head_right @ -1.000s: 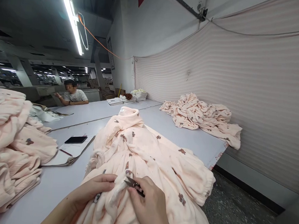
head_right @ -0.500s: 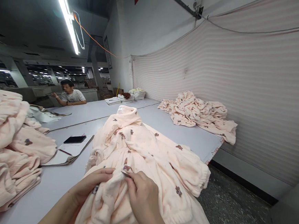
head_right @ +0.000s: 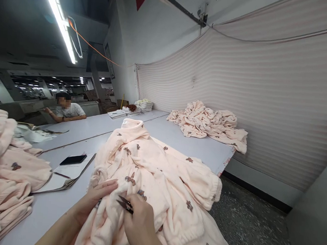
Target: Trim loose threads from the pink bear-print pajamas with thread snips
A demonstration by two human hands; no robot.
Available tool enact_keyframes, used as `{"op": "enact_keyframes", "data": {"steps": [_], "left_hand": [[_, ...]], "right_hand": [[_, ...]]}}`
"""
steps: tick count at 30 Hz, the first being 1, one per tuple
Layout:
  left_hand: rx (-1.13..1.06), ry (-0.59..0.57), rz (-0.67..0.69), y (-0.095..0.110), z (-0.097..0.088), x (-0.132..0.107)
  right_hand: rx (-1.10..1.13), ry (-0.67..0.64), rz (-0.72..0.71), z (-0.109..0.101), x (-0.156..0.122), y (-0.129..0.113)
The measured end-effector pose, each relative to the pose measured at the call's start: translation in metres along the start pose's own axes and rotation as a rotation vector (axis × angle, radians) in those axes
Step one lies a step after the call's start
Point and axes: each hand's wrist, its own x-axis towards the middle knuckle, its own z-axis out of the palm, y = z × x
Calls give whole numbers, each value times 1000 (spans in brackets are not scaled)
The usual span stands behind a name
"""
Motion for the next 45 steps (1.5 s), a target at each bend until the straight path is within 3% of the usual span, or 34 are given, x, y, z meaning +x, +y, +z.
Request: {"op": "enact_keyframes", "data": {"steps": [4, 8, 9, 12, 14, 18, 23, 27, 30, 35, 41, 45], "left_hand": [[100, 27, 11, 4, 8, -7], [230, 6, 22, 3, 19, -10], [220, -4, 6, 2, 21, -9], [135, -43, -10, -4, 24, -7], [98, -62, 13, -5, 25, -7], [117, -41, 48, -2, 22, -11], [101, 133, 20, 3, 7, -9], [18, 142, 26, -1, -1, -2], [-3, 135, 42, -4, -1, 1], [-23, 131, 58, -6, 3, 0], [-37, 124, 75, -6, 3, -2], [-41, 107, 95, -8, 6, -2]], "right_hand": [[310, 160, 217, -23, -4, 7], [452, 267, 309, -48, -10, 7], [489, 216, 315, -52, -11, 4], [625, -162, 287, -57, -15, -8], [668, -328, 240, -56, -16, -14], [610, -295, 242, -51, -11, -13], [133, -187, 213, -45, -12, -4], [-36, -109, 86, -27, -24, 5], [-107, -35, 78, -9, -28, 8], [-88, -2, 112, 5, -19, 2], [-6, -25, 184, 2, -13, -1], [101, 33, 219, 2, -12, 7]]}}
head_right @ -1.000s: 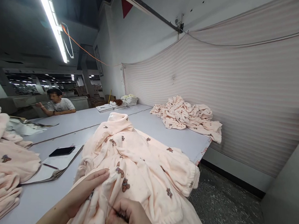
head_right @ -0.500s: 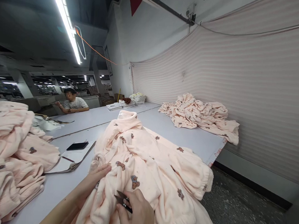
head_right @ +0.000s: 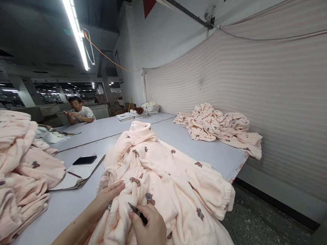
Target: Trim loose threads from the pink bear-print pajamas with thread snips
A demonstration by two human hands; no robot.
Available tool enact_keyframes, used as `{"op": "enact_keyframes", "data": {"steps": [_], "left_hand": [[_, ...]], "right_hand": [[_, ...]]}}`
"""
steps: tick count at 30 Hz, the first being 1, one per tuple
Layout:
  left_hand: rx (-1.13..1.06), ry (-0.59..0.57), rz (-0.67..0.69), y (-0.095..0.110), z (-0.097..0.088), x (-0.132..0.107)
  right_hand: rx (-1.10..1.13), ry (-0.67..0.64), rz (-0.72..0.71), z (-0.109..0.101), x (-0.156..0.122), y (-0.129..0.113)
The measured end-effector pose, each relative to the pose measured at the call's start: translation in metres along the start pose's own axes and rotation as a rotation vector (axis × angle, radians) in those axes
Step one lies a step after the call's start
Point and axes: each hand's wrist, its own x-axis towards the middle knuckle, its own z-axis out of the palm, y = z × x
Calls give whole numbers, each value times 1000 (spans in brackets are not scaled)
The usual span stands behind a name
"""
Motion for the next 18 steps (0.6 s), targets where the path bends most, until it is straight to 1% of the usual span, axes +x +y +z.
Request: {"op": "enact_keyframes", "data": {"steps": [3, 5, 7, 10, 11, 14, 16, 18], "left_hand": [[10, -16, 24, -1, 6, -4], [24, -34, 33, -1, 9, -7], [76, -43, 65, 0, 10, -10], [237, -14, 166, 3, 6, -10], [283, -6, 181, 4, 5, -9], [302, -10, 124, 3, 0, -6], [276, -18, 107, 1, -2, -4], [255, -30, 109, -2, -4, -1]], "right_hand": [[67, 101, 7, 2, 2, 4], [33, 192, 5, 2, 4, 3], [-25, 226, -8, 1, 10, -1], [-51, 201, -49, -7, 25, -6], [-66, 204, -67, -10, 31, -6], [-146, 201, -111, -20, 47, -5], [-174, 163, -113, -26, 52, -7], [-166, 102, -91, -33, 50, -13]]}}
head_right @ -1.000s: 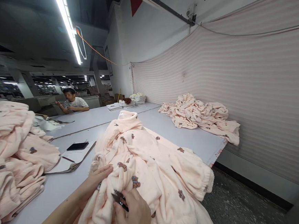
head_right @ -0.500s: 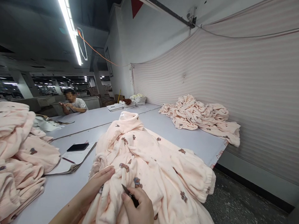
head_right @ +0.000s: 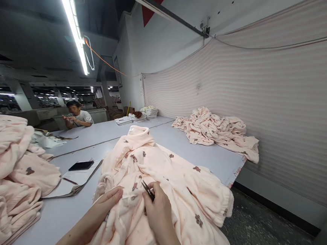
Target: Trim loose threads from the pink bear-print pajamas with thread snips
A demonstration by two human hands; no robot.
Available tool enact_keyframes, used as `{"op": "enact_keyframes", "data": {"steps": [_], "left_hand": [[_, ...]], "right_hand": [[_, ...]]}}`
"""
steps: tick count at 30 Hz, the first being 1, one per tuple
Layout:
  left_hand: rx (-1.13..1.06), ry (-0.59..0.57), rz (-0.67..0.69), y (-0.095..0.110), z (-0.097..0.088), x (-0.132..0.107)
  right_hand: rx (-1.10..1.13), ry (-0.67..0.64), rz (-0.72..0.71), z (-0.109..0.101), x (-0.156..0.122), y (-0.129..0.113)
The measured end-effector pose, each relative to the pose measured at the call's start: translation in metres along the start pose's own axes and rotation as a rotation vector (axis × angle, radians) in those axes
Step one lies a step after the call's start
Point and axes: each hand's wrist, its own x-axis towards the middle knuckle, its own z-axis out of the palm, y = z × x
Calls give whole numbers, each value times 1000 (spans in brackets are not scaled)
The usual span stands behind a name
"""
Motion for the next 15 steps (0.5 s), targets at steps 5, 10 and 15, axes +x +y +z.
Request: {"op": "enact_keyframes", "data": {"steps": [5, 10, 15], "left_hand": [[29, -36, 7, -7, 3, 6], [62, -22, 11, 1, 17, 0], [49, 10, 11, 11, 28, -8]], "right_hand": [[-19, -128, -70, -16, -17, -13], [-26, -74, -105, -13, -22, -11], [34, -48, -115, -11, -24, -5]]}}
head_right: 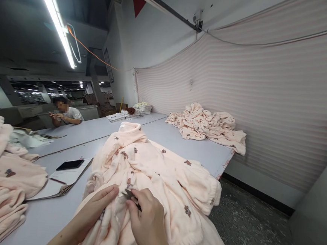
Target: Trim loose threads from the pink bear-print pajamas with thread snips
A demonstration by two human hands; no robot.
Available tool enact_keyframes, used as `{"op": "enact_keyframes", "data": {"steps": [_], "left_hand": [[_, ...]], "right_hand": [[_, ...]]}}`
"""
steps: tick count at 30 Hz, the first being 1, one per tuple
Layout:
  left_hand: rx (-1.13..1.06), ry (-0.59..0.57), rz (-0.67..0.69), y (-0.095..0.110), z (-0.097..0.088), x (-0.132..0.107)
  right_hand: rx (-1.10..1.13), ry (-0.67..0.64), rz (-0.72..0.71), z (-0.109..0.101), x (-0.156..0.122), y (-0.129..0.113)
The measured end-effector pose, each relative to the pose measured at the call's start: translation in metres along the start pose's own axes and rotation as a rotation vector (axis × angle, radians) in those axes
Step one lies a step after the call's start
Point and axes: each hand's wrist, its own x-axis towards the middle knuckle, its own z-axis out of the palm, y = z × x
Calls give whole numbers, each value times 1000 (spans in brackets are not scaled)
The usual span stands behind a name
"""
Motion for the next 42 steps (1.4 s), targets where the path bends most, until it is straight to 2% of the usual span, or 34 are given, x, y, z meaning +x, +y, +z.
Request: {"op": "enact_keyframes", "data": {"steps": [4, 10, 13, 16, 18, 20, 22, 24, 26, 29, 31, 32, 34, 36, 37, 38, 39, 40, 42], "left_hand": [[-78, -22, -71, 2, 3, -2], [-135, -61, -138, 3, 5, 1], [-136, -68, -173, 3, 9, 3], [-108, -75, -172, 3, 13, 2], [35, -35, -89, 7, 10, 2], [261, 43, 141, 13, 3, 4], [421, 80, 375, 17, -4, 8], [523, -1, 430, 14, -1, 14], [709, -144, 385, 1, 15, 19], [979, -279, 437, -20, 50, 22], [1009, -321, 472, -21, 57, 21], [1011, -332, 488, -15, 52, 20], [1009, -294, 522, 7, 21, 20], [1052, -166, 529, 31, -27, 22], [1211, -32, 545, 38, -52, 25], [1425, 94, 585, 41, -75, 27], [1626, 153, 615, 39, -94, 30], [1673, 148, 623, 32, -108, 32], [1742, 140, 669, 9, -123, 34]], "right_hand": [[55, 88, 37, -4, -4, 5], [-26, 32, -65, -3, -8, 9], [-24, 94, -44, -1, -8, 8], [9, 70, -40, -2, -9, 9], [47, 53, -48, -4, -10, 13], [115, 131, 8, -9, -11, 23], [180, 259, 129, -14, -11, 36], [214, 341, 237, -17, -12, 49], [230, 356, 286, -17, -13, 58], [227, 337, 283, -15, -14, 64], [206, 316, 277, -16, -16, 66], [189, 305, 278, -18, -18, 68], [142, 284, 285, -24, -22, 74], [86, 261, 291, -31, -23, 81], [54, 245, 289, -35, -21, 86], [20, 226, 285, -40, -17, 91], [-15, 205, 280, -45, -11, 96], [-53, 187, 276, -50, -3, 102], [-126, 161, 279, -62, 14, 113]]}}
